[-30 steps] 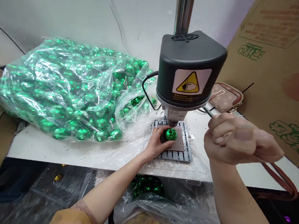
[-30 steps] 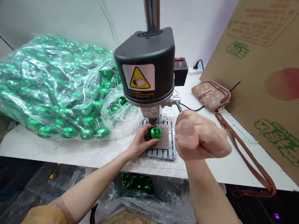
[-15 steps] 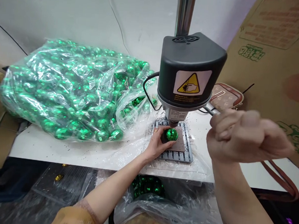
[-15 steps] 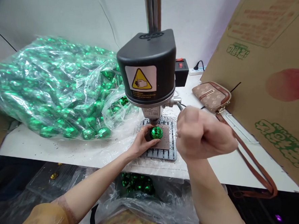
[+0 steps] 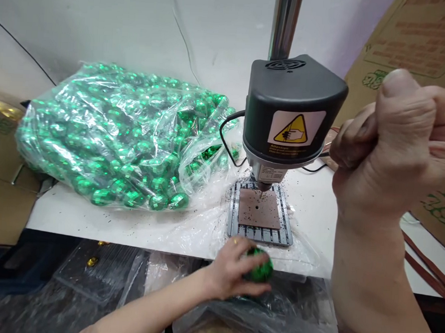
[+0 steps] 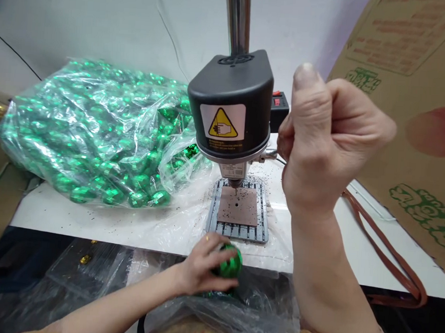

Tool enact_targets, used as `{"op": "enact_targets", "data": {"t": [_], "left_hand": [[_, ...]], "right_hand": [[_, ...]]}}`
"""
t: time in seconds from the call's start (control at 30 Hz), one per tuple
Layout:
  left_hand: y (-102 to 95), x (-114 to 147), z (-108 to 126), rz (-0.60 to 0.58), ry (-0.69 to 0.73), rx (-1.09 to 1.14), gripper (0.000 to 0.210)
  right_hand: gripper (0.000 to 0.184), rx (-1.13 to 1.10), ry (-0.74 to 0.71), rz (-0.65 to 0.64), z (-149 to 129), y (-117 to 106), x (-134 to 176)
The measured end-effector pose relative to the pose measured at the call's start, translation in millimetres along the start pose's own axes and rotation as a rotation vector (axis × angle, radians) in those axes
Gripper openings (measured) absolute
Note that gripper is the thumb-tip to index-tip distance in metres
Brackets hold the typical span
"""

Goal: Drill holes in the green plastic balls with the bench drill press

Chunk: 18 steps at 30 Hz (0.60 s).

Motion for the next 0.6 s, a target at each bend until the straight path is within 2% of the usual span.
{"op": "enact_targets", "data": {"t": [0.07, 0.13, 0.17, 0.2, 0.27, 0.3, 0.37, 0.43, 0.47, 0.53, 0.6], "left_hand": [[17.8, 29.9, 15.6, -0.156, 0.133, -0.111, 0.062], [20.3, 48.3, 18.3, -0.188, 0.174, -0.174, 0.065], [13.6, 50.0, 14.8, -0.169, 0.167, -0.179, 0.065], [1.5, 45.8, 7.7, -0.136, 0.141, -0.171, 0.061], [-38.0, 19.6, -17.9, -0.043, 0.015, -0.137, 0.044], [-64.2, -0.5, -36.9, 0.023, -0.111, -0.131, 0.032], [-119.5, -46.5, -79.6, 0.124, -0.413, -0.178, 0.033], [-167.3, -87.6, -123.4, 0.147, -0.785, -0.246, 0.039], [-185.3, -106.4, -139.4, 0.151, -0.857, -0.251, 0.040], [-207.9, -134.2, -164.6, 0.142, -0.929, -0.241, 0.038], [-215.5, -148.9, -181.3, 0.118, -0.934, -0.215, 0.033]], "right_hand": [[0.054, 0.002, 0.002, 0.007, -1.1, 0.5, 0.5], [0.055, 0.001, 0.007, 0.005, -2.9, 1.4, 0.0], [0.055, -0.002, 0.010, 0.002, -3.7, 1.8, -0.3], [0.055, -0.003, 0.015, 0.000, -4.2, 2.0, -0.6], [0.055, 0.001, 0.022, -0.002, -4.4, 2.0, -1.1], [0.054, 0.003, 0.025, 0.000, -3.8, 1.7, -1.2], [0.053, -0.005, 0.021, 0.007, -2.2, 0.9, -1.3], [0.053, -0.012, 0.011, 0.017, -1.0, 0.1, -1.1], [0.053, -0.011, 0.010, 0.018, -0.7, 0.0, -1.1], [0.053, -0.001, 0.023, 0.022, -0.9, -0.1, -0.7], [0.050, 0.011, 0.042, 0.024, -2.0, 0.0, -0.1]]}}
Point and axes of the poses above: each hand's wrist, its own x-axis away from the middle knuckle, its own y-axis out of the palm, z = x × y, the point moved 5 cm from there along -x, towards the middle knuckle, and after that the axes turned 15 degrees about -z, right-handed, at the moved point
